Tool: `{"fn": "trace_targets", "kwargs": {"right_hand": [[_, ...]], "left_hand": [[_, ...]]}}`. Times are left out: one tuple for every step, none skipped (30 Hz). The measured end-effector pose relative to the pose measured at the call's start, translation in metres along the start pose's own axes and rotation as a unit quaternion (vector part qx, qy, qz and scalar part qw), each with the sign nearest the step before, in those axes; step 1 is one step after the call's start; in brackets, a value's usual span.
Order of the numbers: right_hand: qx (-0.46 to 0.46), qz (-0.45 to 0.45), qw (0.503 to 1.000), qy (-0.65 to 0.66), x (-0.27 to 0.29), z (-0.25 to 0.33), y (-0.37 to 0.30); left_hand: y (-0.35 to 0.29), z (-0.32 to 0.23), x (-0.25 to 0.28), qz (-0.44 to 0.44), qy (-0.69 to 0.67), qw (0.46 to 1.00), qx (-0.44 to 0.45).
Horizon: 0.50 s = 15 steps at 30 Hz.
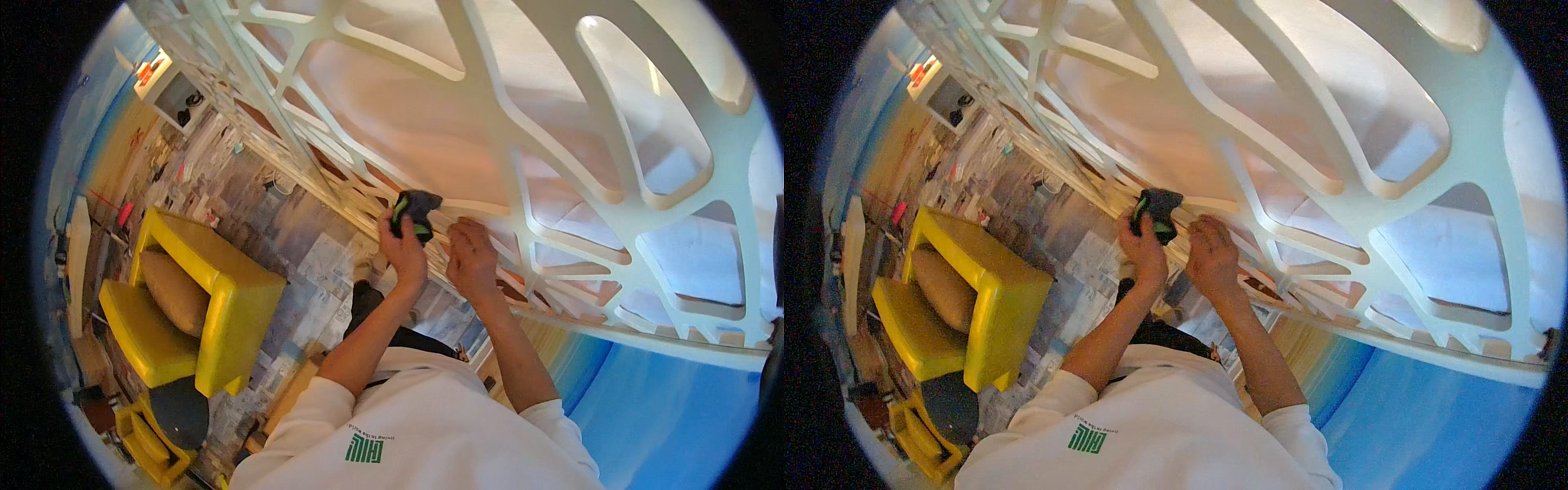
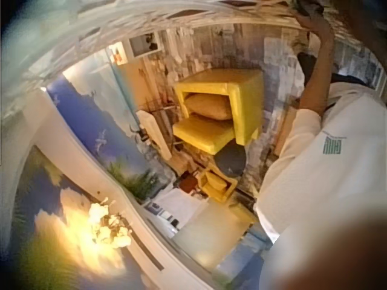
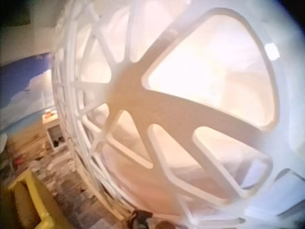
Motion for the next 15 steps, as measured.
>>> {"fn": "trace_targets", "kwargs": {"right_hand": [[0.039, -0.001, 0.999, 0.026, -0.003, 0.005, 0.001], [0.085, 0.019, 0.995, 0.045, -0.009, 0.011, 0.001], [0.066, 0.008, 0.997, 0.051, -0.009, 0.008, 0.001], [0.03, -0.023, 0.997, 0.06, -0.006, 0.002, 0.001], [0.009, -0.035, 0.997, 0.061, -0.005, -0.003, 0.001], [-0.036, -0.052, 0.996, 0.069, -0.002, -0.013, 0.0], [-0.046, -0.056, 0.996, 0.057, -0.002, -0.015, -0.001], [-0.029, -0.038, 0.997, 0.054, -0.003, -0.015, 0.0], [-0.027, -0.03, 0.998, 0.057, -0.003, -0.016, 0.0], [-0.013, -0.028, 0.998, 0.059, -0.003, -0.016, 0.0], [-0.031, -0.02, 0.997, 0.064, -0.004, -0.02, 0.0], [-0.039, -0.013, 0.997, 0.071, -0.005, -0.021, 0.0], [-0.051, -0.004, 0.995, 0.081, -0.007, -0.023, -0.001], [-0.049, -0.003, 0.996, 0.08, -0.007, -0.023, -0.001], [-0.051, 0.0, 0.995, 0.084, -0.008, -0.023, -0.002]], "left_hand": [[0.007, 0.005, -0.013, 0.043, 0.0, 0.999, 0.007], [0.014, 0.01, -0.027, 0.057, 0.002, 0.998, 0.005], [0.016, 0.008, -0.033, 0.032, 0.023, 0.998, -0.039], [0.018, 0.015, -0.04, 0.02, 0.059, 0.998, -0.016], [0.018, 0.015, -0.042, 0.004, 0.031, 0.999, -0.037], [0.019, 0.018, -0.046, -0.001, 0.007, 1.0, -0.03], [0.019, 0.022, -0.046, -0.015, -0.018, 1.0, -0.006], [0.023, 0.019, -0.045, -0.027, 0.014, 1.0, -0.008], [0.028, 0.018, -0.045, -0.039, 0.037, 0.999, 0.001], [0.036, 0.014, -0.045, -0.054, 0.057, 0.997, -0.001], [0.049, 0.01, -0.04, -0.079, 0.036, 0.996, -0.017], [0.064, 0.007, -0.033, -0.103, 0.013, 0.994, -0.037], [0.08, 0.008, -0.026, -0.117, -0.008, 0.993, -0.028], [0.097, -0.003, -0.018, -0.145, -0.014, 0.984, -0.1], [0.11, 0.002, -0.012, -0.142, -0.002, 0.988, -0.06]]}}
Point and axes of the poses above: each hand's wrist, its own y-axis towards the middle knuckle, its own x-axis out of the back of the hand, z = x × y, the point moved 7 cm from there along y, towards the middle knuckle, and after that the axes turned 9 degrees about z, right-handed, at the moved point
